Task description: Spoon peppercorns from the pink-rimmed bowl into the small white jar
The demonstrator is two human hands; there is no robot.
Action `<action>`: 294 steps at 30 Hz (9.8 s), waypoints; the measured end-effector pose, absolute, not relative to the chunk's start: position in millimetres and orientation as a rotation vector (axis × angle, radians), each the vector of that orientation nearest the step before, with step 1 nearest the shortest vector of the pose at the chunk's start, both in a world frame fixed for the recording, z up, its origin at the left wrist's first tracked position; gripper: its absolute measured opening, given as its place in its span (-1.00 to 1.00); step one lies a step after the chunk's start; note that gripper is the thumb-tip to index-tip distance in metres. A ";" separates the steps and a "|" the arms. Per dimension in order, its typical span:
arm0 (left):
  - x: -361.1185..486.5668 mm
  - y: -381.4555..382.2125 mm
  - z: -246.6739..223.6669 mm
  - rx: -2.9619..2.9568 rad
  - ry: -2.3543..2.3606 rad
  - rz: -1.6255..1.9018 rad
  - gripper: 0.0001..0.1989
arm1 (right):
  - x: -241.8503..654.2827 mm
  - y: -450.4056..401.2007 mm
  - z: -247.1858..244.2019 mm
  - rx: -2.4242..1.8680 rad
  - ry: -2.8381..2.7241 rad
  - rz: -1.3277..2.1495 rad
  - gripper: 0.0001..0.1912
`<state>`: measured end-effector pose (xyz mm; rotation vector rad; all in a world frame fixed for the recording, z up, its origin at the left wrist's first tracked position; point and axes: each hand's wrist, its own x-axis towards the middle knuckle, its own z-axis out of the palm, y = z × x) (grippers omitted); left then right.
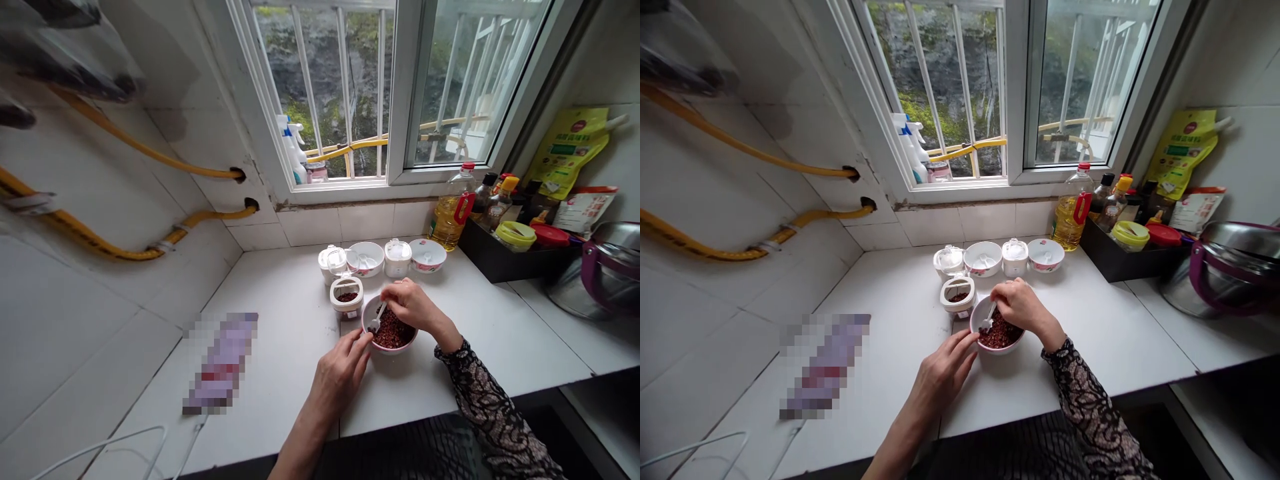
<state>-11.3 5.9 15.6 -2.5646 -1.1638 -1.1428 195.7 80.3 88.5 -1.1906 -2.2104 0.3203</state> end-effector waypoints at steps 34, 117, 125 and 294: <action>-10.7 6.5 13.4 -2.552 -1.174 -1.123 -0.70 | 167.9 76.9 91.3 -0.915 -1.879 0.055 -0.80; -11.8 6.6 16.1 -2.556 -1.152 -1.139 -0.71 | 206.2 86.8 88.9 -1.411 -1.866 0.739 -0.81; -12.5 5.6 15.2 -2.580 -1.173 -1.128 -0.68 | 207.5 89.2 86.5 -1.402 -1.827 0.789 -0.81; -12.1 6.2 14.5 -2.574 -1.170 -1.129 -0.68 | 214.1 93.0 84.9 -1.331 -1.660 1.007 -0.87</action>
